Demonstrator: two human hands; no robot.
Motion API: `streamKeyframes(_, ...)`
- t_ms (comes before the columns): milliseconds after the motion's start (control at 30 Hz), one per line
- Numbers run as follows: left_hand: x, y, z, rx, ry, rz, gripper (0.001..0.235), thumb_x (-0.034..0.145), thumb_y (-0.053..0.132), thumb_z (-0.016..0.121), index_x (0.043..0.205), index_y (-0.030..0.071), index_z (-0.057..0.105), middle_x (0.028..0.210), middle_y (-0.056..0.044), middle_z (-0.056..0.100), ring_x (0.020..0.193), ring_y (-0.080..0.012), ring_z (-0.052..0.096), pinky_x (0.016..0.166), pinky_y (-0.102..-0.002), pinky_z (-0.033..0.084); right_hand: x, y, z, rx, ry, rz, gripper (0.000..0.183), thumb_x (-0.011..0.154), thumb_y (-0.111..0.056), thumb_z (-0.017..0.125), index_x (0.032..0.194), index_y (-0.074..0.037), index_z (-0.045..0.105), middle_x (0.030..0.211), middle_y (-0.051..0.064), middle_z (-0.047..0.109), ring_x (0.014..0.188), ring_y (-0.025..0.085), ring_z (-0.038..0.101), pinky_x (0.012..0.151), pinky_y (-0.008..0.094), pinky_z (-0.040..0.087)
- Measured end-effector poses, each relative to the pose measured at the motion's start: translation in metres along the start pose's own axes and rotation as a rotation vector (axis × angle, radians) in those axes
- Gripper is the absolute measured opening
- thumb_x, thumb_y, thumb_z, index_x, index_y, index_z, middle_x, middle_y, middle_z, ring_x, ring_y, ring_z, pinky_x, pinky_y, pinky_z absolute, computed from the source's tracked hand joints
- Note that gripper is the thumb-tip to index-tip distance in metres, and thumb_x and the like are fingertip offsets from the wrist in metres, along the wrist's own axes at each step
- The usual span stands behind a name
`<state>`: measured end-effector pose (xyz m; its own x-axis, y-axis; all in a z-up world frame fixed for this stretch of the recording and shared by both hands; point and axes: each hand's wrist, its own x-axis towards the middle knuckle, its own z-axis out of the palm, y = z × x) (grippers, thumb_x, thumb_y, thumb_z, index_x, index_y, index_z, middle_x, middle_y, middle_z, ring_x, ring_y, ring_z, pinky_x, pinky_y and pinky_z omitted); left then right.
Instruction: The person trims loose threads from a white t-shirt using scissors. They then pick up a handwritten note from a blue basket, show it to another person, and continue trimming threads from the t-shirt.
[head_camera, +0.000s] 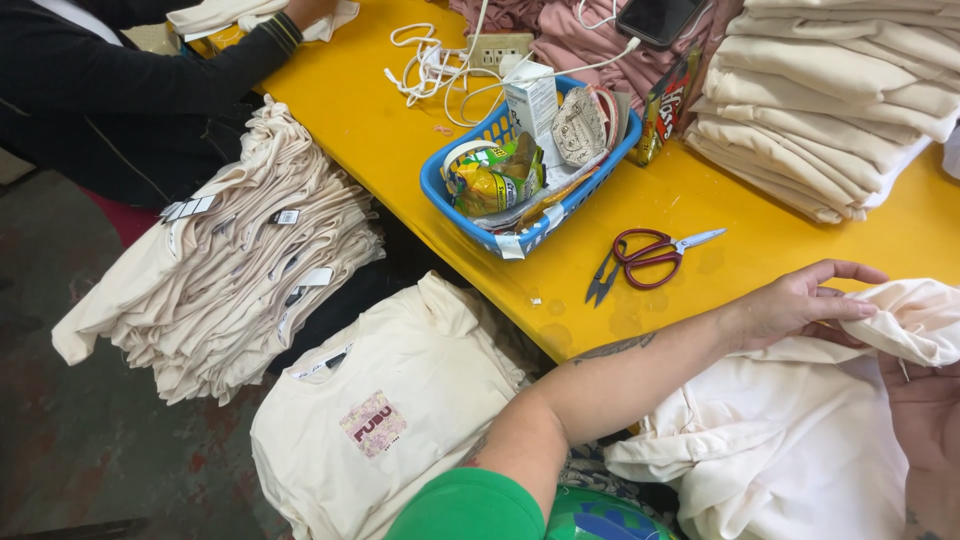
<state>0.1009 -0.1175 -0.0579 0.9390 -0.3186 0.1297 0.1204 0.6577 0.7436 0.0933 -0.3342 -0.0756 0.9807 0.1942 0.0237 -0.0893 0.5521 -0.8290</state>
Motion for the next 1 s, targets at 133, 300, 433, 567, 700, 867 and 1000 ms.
streamKeyframes(133,0.008,-0.014,-0.009,-0.015,-0.011,0.018,0.049,0.094,0.013,0.075,0.139,0.007,0.057,0.1,-0.021,0.073,0.086,-0.0271,0.071,0.079,-0.042,0.062,0.01,0.013,-0.035,0.018,-0.096,-0.038,0.051,0.113,-0.043,0.055,0.16,-0.024,0.057,0.163,-0.007,0.062,0.157,0.016,0.057,0.138,0.04,0.041)
streamKeyframes(300,0.008,-0.015,-0.008,0.02,-0.014,0.021,0.046,0.094,0.014,0.075,0.137,0.008,0.06,0.099,-0.019,0.073,0.085,-0.0247,0.07,0.078,-0.04,0.062,0.008,0.011,-0.031,0.017,-0.059,-0.033,0.047,0.112,-0.042,0.055,0.155,-0.025,0.06,0.16,-0.007,0.063,0.155,0.016,0.059,0.137,0.038,0.043)
streamKeyframes(433,0.01,-0.019,-0.009,0.032,-0.015,0.027,0.045,0.094,0.015,0.075,0.136,0.008,0.06,0.099,-0.018,0.072,0.087,-0.0229,0.069,0.077,-0.039,0.061,0.002,0.006,-0.014,-0.054,-0.05,-0.033,0.049,0.111,-0.045,0.054,0.156,-0.027,0.058,0.165,-0.011,0.06,0.157,0.015,0.057,0.133,0.034,0.044)
streamKeyframes(567,0.011,-0.021,-0.011,0.052,-0.019,0.019,0.048,0.093,0.018,0.077,0.138,0.008,0.06,0.102,-0.017,0.073,0.088,-0.023,0.07,0.081,-0.039,0.061,0.003,0.003,-0.012,-0.035,0.003,0.007,0.048,0.108,-0.046,0.059,0.152,-0.028,0.061,0.156,-0.011,0.065,0.145,0.008,0.063,0.134,0.033,0.045)
streamKeyframes(700,0.015,-0.026,-0.014,0.053,-0.04,0.042,0.047,0.094,0.017,0.077,0.137,0.008,0.06,0.1,-0.016,0.073,0.086,-0.0217,0.07,0.079,-0.037,0.061,-0.001,-0.003,0.004,-0.019,0.041,0.016,0.05,0.105,-0.044,0.062,0.152,-0.025,0.063,0.161,-0.007,0.065,0.147,0.013,0.065,0.128,0.032,0.05)
streamKeyframes(867,0.013,-0.03,-0.012,0.054,-0.041,0.057,0.046,0.094,0.017,0.076,0.137,0.009,0.061,0.1,-0.016,0.074,0.085,-0.0204,0.07,0.078,-0.035,0.061,-0.009,-0.011,0.02,0.246,0.039,0.03,0.054,0.102,-0.027,0.072,0.155,-0.014,0.067,0.16,0.007,0.071,0.138,0.025,0.071,0.117,0.037,0.058)
streamKeyframes(1000,0.01,-0.022,-0.01,0.106,-0.033,0.032,0.048,0.095,0.018,0.074,0.139,0.009,0.058,0.101,-0.016,0.071,0.087,-0.0215,0.07,0.081,-0.037,0.061,-0.009,-0.011,0.024,0.104,-0.028,0.011,0.072,0.093,-0.039,0.081,0.159,-0.019,0.059,0.159,0.0,0.067,0.139,0.014,0.068,0.118,0.03,0.056)
